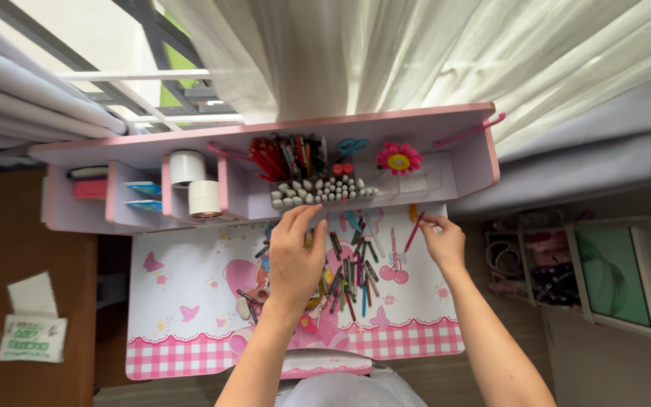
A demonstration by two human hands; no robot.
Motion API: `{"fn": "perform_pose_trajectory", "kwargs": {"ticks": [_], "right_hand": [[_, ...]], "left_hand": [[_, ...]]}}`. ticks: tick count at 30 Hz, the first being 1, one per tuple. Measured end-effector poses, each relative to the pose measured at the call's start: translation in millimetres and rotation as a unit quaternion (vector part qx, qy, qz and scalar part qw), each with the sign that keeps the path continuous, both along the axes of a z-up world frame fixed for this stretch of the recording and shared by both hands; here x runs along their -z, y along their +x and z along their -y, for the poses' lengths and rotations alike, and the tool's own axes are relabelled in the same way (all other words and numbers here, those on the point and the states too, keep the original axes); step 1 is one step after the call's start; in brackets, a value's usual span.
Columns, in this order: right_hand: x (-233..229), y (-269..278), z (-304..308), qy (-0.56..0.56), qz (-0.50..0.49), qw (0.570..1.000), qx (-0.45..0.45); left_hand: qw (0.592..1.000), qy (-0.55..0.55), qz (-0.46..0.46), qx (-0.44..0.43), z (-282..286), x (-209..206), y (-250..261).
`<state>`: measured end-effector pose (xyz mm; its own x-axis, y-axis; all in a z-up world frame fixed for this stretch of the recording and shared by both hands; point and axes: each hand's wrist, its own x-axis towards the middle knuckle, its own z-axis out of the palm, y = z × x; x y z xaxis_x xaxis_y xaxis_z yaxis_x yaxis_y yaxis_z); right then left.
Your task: The person wipes various stationery items with a tissue and places them into a pink desk organizer. Items handled include pens, markers, scissors, a glue stick, a ruler, and a pencil sharpener. The person repeatedly picks up items, wipes them, and arranges them in the organizer compartments.
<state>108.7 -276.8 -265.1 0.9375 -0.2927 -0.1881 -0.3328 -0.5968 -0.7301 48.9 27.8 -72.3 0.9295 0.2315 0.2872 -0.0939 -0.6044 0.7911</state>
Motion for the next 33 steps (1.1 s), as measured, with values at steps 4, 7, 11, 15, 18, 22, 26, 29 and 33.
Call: {"fn": "perform_pose_trajectory", "kwargs": {"ticks": [4,7,11,15,18,22,26,29,33], "right_hand": [[32.6,7.8,-1.5,-0.028,0.009,0.999,-0.025],[50.2,16.9,-4.5,-0.054,0.005,0.998,-0.035],[65.0,37.0,-10.4,-0.130,-0.056,0.989,-0.046],[76.4,49.7,-12.0,-0.170,-0.121,0.976,-0.059],[82.0,58.7,-11.2,-0.205,-0.140,0.965,-0.080],[75.7,55.8,-13.5,-0.199,-0.151,0.963,-0.101],[43.6,41.1,-25.0,-0.157,-0.191,0.954,-0.168],[4.7,23.8,-36.2,-0.101,-0.184,0.955,-0.209],[-65.4,0.4,-52.5,0.033,-0.183,0.956,-0.229]], "left_hand": [[1.000,0.010,-0.006,0.009,1.6,15.5,1.1],[1.000,0.018,-0.013,0.011,-0.3,26.3,-1.9],[0.999,0.027,-0.029,0.007,-5.1,35.7,-6.4],[0.999,0.027,-0.042,0.007,-8.1,41.1,-7.5],[0.999,0.034,-0.027,0.010,-7.2,42.1,-7.9],[0.999,0.020,-0.032,0.022,-4.1,37.7,-12.8],[0.999,-0.011,-0.037,0.034,0.6,25.5,-18.8],[0.996,-0.066,-0.053,0.044,3.1,15.2,-24.1],[0.991,-0.103,-0.060,0.062,7.5,3.2,-24.9]]}}
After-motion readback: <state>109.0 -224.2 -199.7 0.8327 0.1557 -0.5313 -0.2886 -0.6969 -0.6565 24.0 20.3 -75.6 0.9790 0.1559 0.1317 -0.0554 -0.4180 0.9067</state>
